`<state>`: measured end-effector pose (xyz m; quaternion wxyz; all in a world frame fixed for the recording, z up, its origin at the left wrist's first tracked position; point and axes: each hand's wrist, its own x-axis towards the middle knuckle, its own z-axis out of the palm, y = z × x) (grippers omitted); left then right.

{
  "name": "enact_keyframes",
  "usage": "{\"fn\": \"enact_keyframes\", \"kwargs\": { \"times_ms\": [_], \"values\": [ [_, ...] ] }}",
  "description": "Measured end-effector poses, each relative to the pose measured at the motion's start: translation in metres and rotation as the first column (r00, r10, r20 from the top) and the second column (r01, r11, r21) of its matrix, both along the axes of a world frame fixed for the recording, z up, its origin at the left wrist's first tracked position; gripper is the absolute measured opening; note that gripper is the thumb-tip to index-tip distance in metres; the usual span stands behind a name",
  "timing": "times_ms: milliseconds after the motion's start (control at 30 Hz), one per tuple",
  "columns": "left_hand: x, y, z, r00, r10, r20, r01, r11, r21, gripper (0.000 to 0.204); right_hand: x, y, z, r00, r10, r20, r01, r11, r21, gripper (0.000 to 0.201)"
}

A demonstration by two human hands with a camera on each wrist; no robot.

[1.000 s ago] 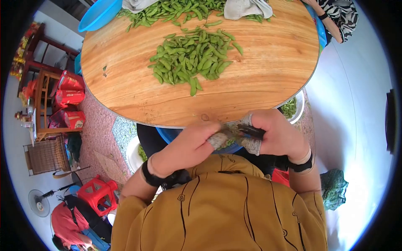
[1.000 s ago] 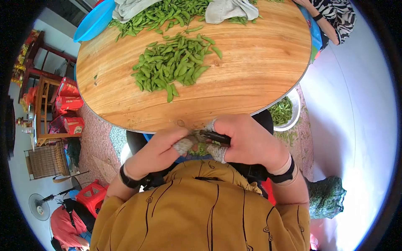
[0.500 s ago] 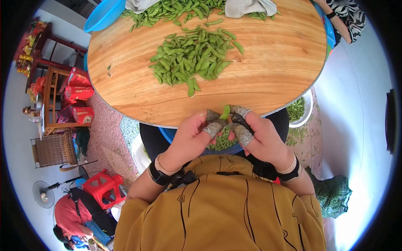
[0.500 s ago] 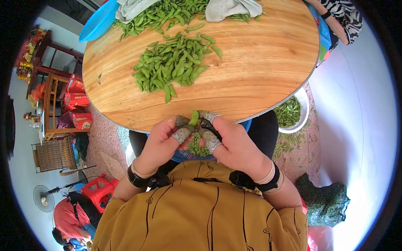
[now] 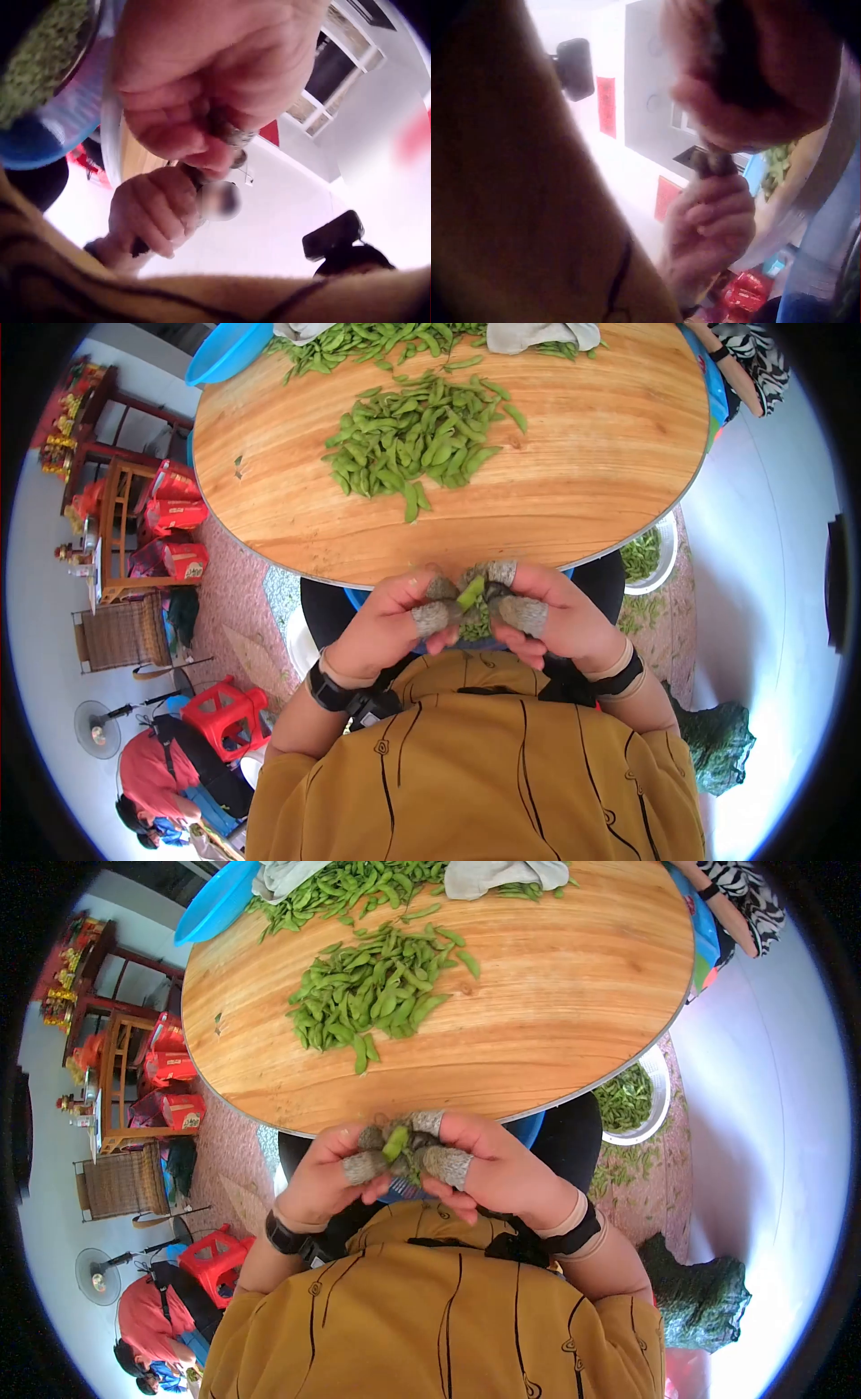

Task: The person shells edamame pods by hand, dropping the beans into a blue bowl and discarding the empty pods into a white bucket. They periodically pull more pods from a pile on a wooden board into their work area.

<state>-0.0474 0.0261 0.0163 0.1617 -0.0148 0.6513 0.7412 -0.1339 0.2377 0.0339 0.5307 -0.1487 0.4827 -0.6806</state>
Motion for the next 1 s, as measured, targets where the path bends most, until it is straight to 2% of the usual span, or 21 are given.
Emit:
{"fn": "enact_keyframes", "kwargs": {
  "times_ms": [33, 67, 167, 233, 267, 300, 333, 367, 433, 467, 600, 633, 667, 700, 733, 767, 800, 833, 867, 933, 1000],
  "values": [
    [0.002, 0.000, 0.002, 0.965, -0.044, 0.260, -0.083, 0.885, 0.459, 0.009, 0.000, 0.000, 0.002, 0.972, 0.061, 0.228, -0.033, 0.991, -0.127, 0.032],
    [0.004, -0.001, 0.004, 0.964, -0.037, 0.265, -0.092, 0.885, 0.456, 0.009, 0.000, 0.000, 0.001, 0.970, 0.069, 0.232, -0.039, 0.991, -0.130, 0.032],
    [0.001, -0.006, 0.006, 0.972, -0.006, 0.237, -0.055, 0.966, 0.251, 0.007, -0.003, -0.002, 0.001, 0.921, 0.140, 0.363, -0.081, 0.981, -0.173, 0.033],
    [-0.002, -0.006, 0.008, 0.976, -0.003, 0.218, -0.022, 0.994, 0.110, 0.007, -0.003, -0.004, 0.005, 0.981, -0.010, 0.193, -0.008, 0.996, 0.089, 0.031],
    [-0.001, -0.004, 0.009, 0.976, -0.006, 0.219, -0.019, 0.994, 0.110, 0.007, -0.001, -0.005, 0.003, 0.981, -0.013, 0.194, -0.004, 0.996, 0.088, 0.031],
    [0.002, 0.001, 0.011, 1.000, 0.024, -0.017, -0.028, 0.952, -0.306, 0.006, 0.002, -0.007, -0.003, 0.988, -0.029, 0.151, 0.017, 0.996, 0.082, 0.029],
    [0.002, 0.004, 0.012, 0.968, -0.050, -0.245, -0.127, 0.745, -0.655, 0.006, 0.005, -0.009, -0.007, 0.993, -0.047, 0.107, 0.039, 0.996, 0.075, 0.028],
    [0.001, 0.007, 0.013, 0.969, -0.057, -0.242, -0.121, 0.743, -0.658, 0.006, 0.009, -0.011, -0.008, 0.993, -0.052, 0.110, 0.044, 0.996, 0.072, 0.028],
    [-0.001, 0.011, 0.014, 0.803, -0.348, -0.484, -0.353, 0.377, -0.856, 0.012, 0.016, -0.014, -0.010, 0.996, -0.091, -0.022, 0.093, 0.984, 0.149, 0.027],
    [-0.001, 0.010, 0.014, 0.801, -0.354, -0.483, -0.349, 0.379, -0.857, 0.012, 0.018, -0.014, -0.012, 0.995, -0.097, -0.020, 0.099, 0.984, 0.148, 0.027],
    [0.001, 0.008, 0.009, 1.000, 0.011, -0.024, -0.021, 0.874, -0.485, 0.016, 0.024, -0.006, -0.014, 0.965, -0.112, -0.237, 0.164, 0.963, 0.212, 0.029],
    [0.002, 0.008, 0.007, 0.990, 0.045, 0.136, 0.001, 0.947, -0.320, 0.017, 0.025, -0.002, -0.015, 0.946, -0.085, -0.313, 0.155, 0.966, 0.205, 0.029],
    [0.003, 0.004, 0.003, 0.989, 0.042, 0.138, 0.004, 0.949, -0.315, 0.017, 0.027, 0.001, -0.015, 0.946, -0.085, -0.311, 0.156, 0.965, 0.211, 0.029],
    [0.006, -0.002, -0.001, 0.950, 0.038, 0.309, -0.061, 0.996, 0.065, 0.015, 0.028, 0.004, -0.015, 0.963, -0.069, -0.260, 0.126, 0.969, 0.212, 0.028],
    [0.007, -0.005, -0.004, 0.889, -0.031, 0.457, -0.182, 0.891, 0.417, 0.014, 0.029, 0.004, -0.016, 0.977, -0.051, -0.208, 0.096, 0.973, 0.210, 0.026],
    [0.008, -0.005, -0.005, 0.895, -0.030, 0.446, -0.152, 0.918, 0.367, 0.012, 0.029, 0.003, -0.017, 0.977, -0.049, -0.207, 0.094, 0.973, 0.212, 0.026],
    [0.009, -0.005, -0.006, 0.894, -0.029, 0.447, -0.155, 0.916, 0.369, 0.012, 0.029, 0.002, -0.021, 0.906, -0.074, -0.416, 0.175, 0.962, 0.211, 0.025],
    [0.009, -0.003, -0.006, 0.923, -0.020, 0.384, -0.056, 0.981, 0.185, 0.012, 0.029, 0.000, -0.026, 0.791, -0.088, -0.605, 0.253, 0.948, 0.193, 0.026],
    [0.010, -0.002, -0.006, 0.947, -0.026, 0.319, 0.032, 0.999, -0.014, 0.013, 0.030, -0.002, -0.030, 0.793, -0.085, -0.603, 0.250, 0.948, 0.195, 0.026],
    [0.014, -0.001, -0.009, 0.975, -0.061, 0.215, 0.085, 0.991, -0.101, 0.018, 0.029, -0.008, -0.036, 0.579, -0.028, -0.815, 0.363, 0.904, 0.227, 0.031],
    [0.019, -0.001, -0.011, 0.988, -0.104, 0.115, 0.124, 0.973, -0.193, 0.024, 0.026, -0.009, -0.039, 0.526, 0.079, -0.847, 0.334, 0.897, 0.291, 0.030]
  ]
}}
